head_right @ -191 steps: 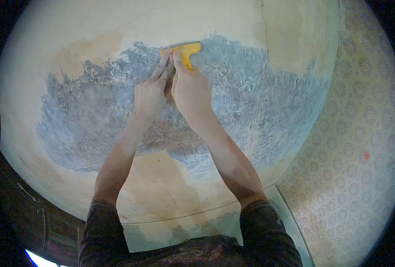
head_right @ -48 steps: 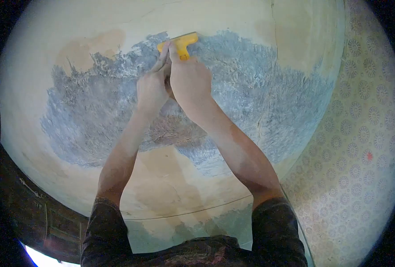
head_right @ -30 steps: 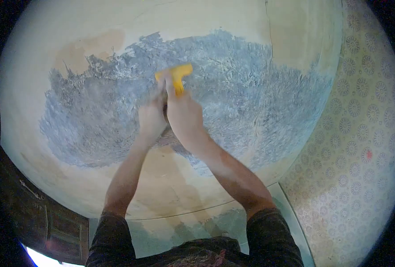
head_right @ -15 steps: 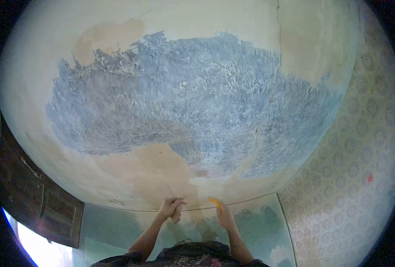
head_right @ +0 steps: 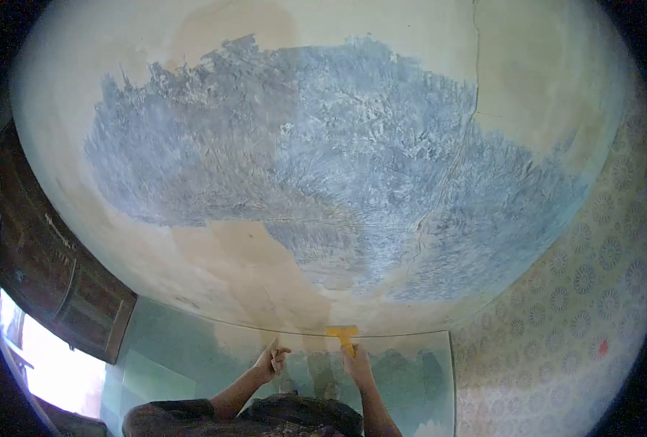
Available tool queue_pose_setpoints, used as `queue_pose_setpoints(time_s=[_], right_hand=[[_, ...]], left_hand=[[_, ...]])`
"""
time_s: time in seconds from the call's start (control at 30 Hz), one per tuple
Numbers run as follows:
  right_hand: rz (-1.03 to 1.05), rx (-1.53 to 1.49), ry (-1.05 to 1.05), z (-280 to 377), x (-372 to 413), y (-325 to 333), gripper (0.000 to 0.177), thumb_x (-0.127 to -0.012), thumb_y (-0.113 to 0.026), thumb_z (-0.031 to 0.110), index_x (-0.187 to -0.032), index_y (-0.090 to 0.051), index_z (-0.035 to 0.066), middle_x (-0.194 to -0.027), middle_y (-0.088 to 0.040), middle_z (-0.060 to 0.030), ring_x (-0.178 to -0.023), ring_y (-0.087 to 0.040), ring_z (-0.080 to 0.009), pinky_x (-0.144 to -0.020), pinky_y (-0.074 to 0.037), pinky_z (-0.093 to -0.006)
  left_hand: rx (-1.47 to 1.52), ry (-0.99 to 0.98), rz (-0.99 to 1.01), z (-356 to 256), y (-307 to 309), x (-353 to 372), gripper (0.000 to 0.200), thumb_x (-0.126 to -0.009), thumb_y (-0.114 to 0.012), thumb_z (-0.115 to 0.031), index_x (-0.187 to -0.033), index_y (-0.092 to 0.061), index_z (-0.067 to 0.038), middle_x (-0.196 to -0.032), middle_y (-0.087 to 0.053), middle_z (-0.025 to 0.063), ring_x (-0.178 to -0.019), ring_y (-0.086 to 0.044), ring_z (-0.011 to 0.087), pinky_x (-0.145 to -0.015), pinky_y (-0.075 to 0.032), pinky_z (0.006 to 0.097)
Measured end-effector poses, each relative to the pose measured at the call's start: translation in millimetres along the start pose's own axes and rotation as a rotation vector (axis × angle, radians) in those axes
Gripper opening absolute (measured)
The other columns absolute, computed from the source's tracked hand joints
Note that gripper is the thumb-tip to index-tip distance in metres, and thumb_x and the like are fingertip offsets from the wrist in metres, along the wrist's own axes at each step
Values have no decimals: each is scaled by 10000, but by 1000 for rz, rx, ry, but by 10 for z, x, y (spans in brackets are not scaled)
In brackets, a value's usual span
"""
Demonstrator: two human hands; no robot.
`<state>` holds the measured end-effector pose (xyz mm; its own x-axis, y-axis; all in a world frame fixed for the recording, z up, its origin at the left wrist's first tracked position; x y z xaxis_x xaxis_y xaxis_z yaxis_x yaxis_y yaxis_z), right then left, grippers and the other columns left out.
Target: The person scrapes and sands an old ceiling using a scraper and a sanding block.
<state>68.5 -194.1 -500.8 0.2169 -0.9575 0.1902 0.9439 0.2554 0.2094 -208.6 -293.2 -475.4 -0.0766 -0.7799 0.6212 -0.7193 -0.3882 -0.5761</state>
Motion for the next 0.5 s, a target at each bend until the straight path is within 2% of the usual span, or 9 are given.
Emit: queue_pose_setpoints(time_s=[0.03, 0.07, 0.13, 0.17, 0.23, 0.3, 0.4, 0.47, 0.5], right_hand=[[26, -54, -31, 203, -44, -8, 266, -992, -610, 255, -844, -610, 33, -606, -524, 13, -497, -506, -101, -457, -394, -274], [41, -52, -28, 370, -51, -11, 266, -992, -610, 255, -844, -610, 33, -606, -524, 13, -497, -506, -101, -457, -394, -274], [74, -260, -141, 583, -70, -3, 227, -986, -639, 231, -963, -582, 12, -623, -540, 7, -500, -510, -92, -453, -411, -262], [90, -256, -135, 577, -114, 10, 227, -986, -639, 231, -963, -582, 12, -623, -540, 7, -500, -510, -92, -453, -411, -262], [171, -130, -198, 543, -143, -18, 250, -992, -646, 222, -1053, -547, 0, -647, -551, -2, -510, -517, -87, -451, -424, -249], [209, -201, -217, 564, -93, -90, 251, -998, -640, 229, -1057, -547, 4, -653, -551, -4, -515, -519, -87, -452, -422, -250], [256, -259, -232, 592, 2, -224, 257, -1004, -635, 240, -1066, -546, 7, -671, -554, -7, -523, -524, -87, -454, -418, -254], [272, -247, -218, 566, 21, -309, 261, -1005, -635, 242, -1071, -545, 6, -682, -557, -7, -527, -525, -87, -455, -417, -256], [267, -276, -250, 521, 38, -362, 271, -1004, -637, 246, -1081, -544, 4, -695, -559, -5, -529, -525, -85, -457, -416, -260]], left_hand=[[-124, -2, -18, 17, -166, 28, 665, -952, -507, -698, -983, -642, -48, -633, -441, -63, -527, -405, 81, -462, -325, 261], [-114, -11, -28, 70, -225, -1, 665, -952, -507, -698, -983, -642, -48, -633, -441, -63, -527, -405, 81, -462, -325, 261], [-275, -98, 33, 125, -365, -61, 737, -954, -387, -768, -811, -606, -79, -632, -445, -40, -533, -405, 108, -499, -333, 268], [-431, -139, -77, 139, -437, -53, 770, -952, -320, -795, -698, -541, -103, -634, -442, -23, -558, -407, 123, -551, -331, 276], [-454, -178, -96, 149, -494, -34, 749, -972, -319, -766, -687, -534, -107, -633, -439, -23, -568, -405, 121, -569, -327, 283], [-481, -209, -121, 153, -503, 14, 731, -993, -318, -737, -676, -528, -112, -631, -436, -24, -578, -403, 119, -587, -323, 289], [-445, -356, -157, 88, -563, 159, 684, -1029, -310, -677, -734, -530, -100, -667, -459, -24, -602, -438, 111, -581, -349, 282], [-285, -476, 24, -14, -608, 267, 558, -1061, -393, -566, -893, -573, -65, -732, -486, -18, -631, -473, 113, -594, -396, 276], [-283, -478, 26, -59, -601, 341, 558, -1061, -393, -566, -893, -573, -65, -732, -486, -18, -631, -473, 113, -594, -396, 276]])
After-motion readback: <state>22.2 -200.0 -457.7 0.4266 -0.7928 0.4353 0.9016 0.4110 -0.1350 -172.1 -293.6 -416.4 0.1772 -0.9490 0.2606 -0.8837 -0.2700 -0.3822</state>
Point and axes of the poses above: each hand's wrist, its own x-axis away from the middle knuckle, its own y-axis out of the back of the hand, z = x × y, the point moved 2 cm from there along -x, towards the middle knuckle
